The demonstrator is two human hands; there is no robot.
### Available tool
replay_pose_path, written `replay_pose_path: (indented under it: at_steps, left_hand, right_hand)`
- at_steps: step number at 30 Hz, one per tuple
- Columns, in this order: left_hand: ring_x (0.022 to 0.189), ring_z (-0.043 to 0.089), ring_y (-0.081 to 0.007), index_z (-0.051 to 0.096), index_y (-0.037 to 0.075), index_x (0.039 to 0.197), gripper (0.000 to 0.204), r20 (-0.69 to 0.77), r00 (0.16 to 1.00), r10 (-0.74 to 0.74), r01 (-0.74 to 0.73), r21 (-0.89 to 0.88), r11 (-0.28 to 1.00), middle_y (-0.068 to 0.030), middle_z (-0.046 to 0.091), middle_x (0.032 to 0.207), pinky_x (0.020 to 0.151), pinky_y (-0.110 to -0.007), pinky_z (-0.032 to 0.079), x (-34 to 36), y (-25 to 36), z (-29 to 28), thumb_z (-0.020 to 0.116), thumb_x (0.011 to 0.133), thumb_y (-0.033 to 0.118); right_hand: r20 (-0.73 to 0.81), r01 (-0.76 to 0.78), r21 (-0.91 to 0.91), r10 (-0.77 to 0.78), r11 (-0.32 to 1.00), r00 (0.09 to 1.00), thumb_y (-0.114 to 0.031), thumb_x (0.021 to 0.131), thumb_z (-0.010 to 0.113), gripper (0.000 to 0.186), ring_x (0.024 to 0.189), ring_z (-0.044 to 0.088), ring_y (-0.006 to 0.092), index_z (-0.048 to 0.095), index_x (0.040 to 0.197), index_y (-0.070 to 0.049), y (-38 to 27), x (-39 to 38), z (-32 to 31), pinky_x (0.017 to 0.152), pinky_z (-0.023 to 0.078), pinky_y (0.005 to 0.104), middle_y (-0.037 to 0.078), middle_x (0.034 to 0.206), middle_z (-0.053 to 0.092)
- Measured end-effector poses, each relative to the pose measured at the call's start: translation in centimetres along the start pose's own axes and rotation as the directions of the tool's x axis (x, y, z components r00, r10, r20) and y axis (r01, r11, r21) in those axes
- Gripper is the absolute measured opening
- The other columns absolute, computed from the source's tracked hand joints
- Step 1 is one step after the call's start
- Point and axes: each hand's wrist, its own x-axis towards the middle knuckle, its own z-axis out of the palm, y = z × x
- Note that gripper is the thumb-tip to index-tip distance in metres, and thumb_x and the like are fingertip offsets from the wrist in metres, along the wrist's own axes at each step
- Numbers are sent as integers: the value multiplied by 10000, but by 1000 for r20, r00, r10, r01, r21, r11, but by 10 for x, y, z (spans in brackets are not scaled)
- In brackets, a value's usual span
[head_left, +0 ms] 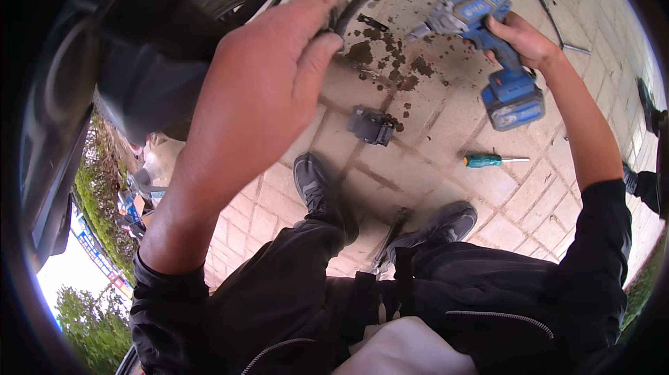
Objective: The person repairs the front wheel assembly of an orange electric scooter. They use a cordless impact driver and a screwdriver to remove and install bolts on the brake caliper and wheel hub. The person also handles brake pads and wires during the process.
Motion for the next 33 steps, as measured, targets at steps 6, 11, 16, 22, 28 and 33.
replay_pose_path:
  at_steps: [6, 11, 16, 22, 28, 33]
  left_hand:
    - [969, 638, -306, 622, 0, 1102, 282, 581, 805, -120, 145, 4, 989, -179, 665, 1001, 855, -369, 496, -61, -3, -14, 611, 885, 180]
    - [898, 607, -358, 633, 16, 998, 265, 810, 586, -22, 71, -24, 997, -174, 643, 871, 796, -444, 479, -103, -20, 13, 623, 866, 246]
    - [911, 608, -355, 626, 18, 977, 258, 808, 585, 73, -1, -89, 996, -170, 633, 869, 792, -450, 474, -106, -19, 18, 626, 867, 252]
    - [925, 600, -361, 629, 16, 1006, 290, 815, 576, 64, 1, -80, 997, -181, 636, 886, 802, -452, 473, -102, -20, 12, 625, 871, 273]
    - [935, 598, -365, 629, 17, 1083, 355, 848, 527, 59, -30, -51, 998, -191, 645, 931, 821, -447, 474, -94, -28, 16, 630, 868, 299]
    - [1008, 639, -283, 604, 7, 1158, 344, 559, 821, 119, 28, -247, 969, -164, 671, 1028, 863, -368, 493, -67, -14, 9, 656, 879, 201]
  right_hand:
    - [-174, -171, -289, 124, 942, 977, -508, 833, 688, 583, 626, 556, 93, 583, 1101, -2, -15, -53, 4, 565, 487, 239, 83, 933, 667]
    - [-297, -260, -331, 161, 907, 941, -522, 788, 729, 587, 628, 545, 93, 595, 1064, -22, -20, -96, 30, 572, 487, 246, 58, 898, 656]
    - [-358, -345, -328, 222, 880, 907, -465, 794, 747, 573, 647, 536, 104, 571, 1089, -7, -26, -125, 53, 589, 484, 253, 50, 874, 622]
    - [-480, -391, -290, 221, 874, 849, -337, 837, 736, 478, 667, 536, 112, 545, 1102, 12, -24, -165, 70, 588, 486, 262, 55, 868, 593]
    - [-617, -484, -103, 326, 869, 716, -299, 871, 694, 389, 616, 564, 122, 557, 1061, 10, 9, -233, 42, 530, 491, 270, 66, 828, 607]
    - [-630, -454, 147, 437, 879, 642, -328, 900, 661, 366, 574, 586, 136, 598, 1041, 4, 64, -289, 14, 512, 508, 274, 95, 832, 652]
